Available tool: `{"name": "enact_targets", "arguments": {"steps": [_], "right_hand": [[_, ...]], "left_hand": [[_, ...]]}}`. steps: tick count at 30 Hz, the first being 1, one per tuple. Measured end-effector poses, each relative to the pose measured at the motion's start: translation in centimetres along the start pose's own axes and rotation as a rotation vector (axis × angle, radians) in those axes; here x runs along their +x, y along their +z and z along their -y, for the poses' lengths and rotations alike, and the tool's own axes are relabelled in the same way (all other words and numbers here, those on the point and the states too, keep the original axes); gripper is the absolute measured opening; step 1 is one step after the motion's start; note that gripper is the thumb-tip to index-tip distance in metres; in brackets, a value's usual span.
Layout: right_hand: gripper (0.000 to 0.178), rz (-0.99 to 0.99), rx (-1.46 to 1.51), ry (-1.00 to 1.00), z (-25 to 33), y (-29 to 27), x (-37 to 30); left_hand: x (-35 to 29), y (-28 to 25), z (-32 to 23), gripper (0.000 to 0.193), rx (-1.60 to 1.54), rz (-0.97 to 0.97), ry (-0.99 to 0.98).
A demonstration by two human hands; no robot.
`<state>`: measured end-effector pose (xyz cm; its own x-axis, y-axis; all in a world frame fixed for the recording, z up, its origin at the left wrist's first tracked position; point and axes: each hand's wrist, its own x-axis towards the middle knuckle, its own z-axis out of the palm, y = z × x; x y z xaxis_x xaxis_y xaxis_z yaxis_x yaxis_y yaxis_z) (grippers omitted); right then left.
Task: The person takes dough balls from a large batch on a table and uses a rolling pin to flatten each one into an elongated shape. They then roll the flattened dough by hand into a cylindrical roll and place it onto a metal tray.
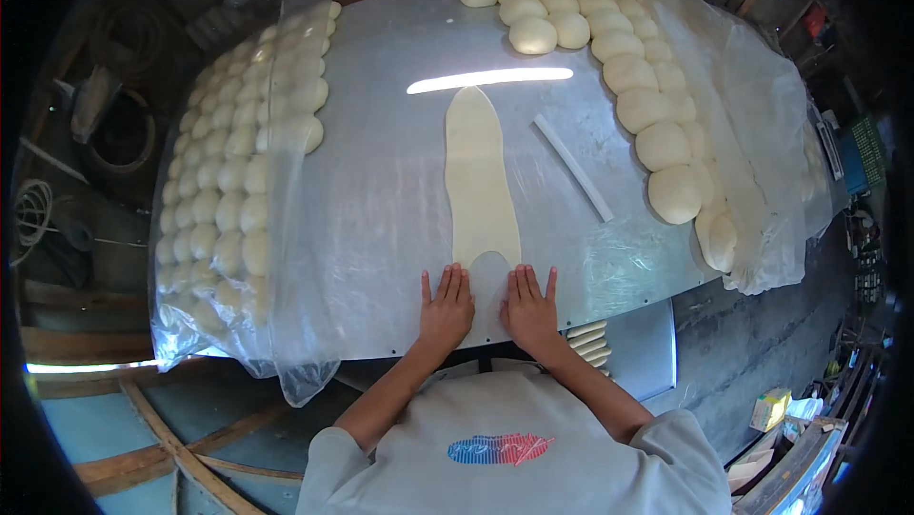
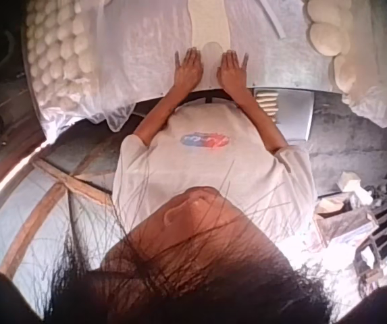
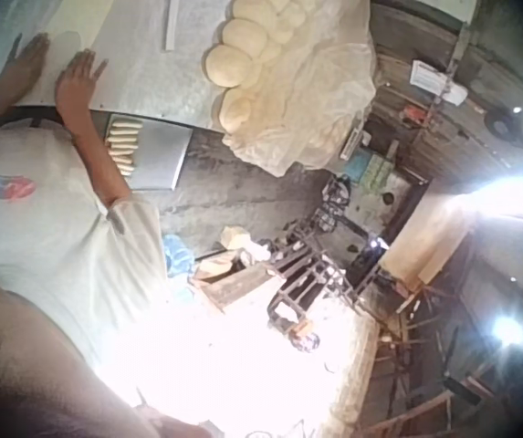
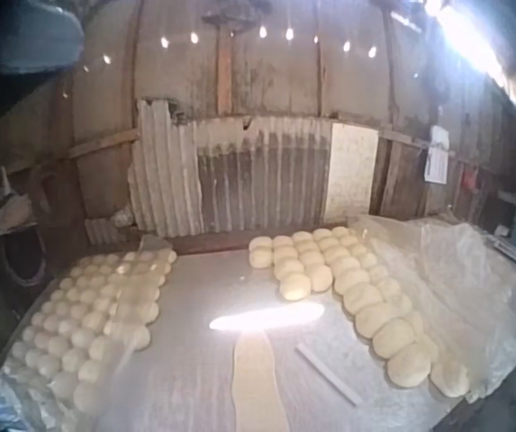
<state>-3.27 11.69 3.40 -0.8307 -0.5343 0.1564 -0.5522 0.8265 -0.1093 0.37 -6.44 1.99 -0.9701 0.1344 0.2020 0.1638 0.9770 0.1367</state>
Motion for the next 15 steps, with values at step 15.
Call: {"name": "enact_targets", "arguments": {"steps": [15], "right_hand": [[0.057,0.032,0.07,-0.141,2.4,1.2,3.1]], "left_hand": [[-1.3,-2.9,0.5,0.037,-0.212,0.126,-0.092]]}}
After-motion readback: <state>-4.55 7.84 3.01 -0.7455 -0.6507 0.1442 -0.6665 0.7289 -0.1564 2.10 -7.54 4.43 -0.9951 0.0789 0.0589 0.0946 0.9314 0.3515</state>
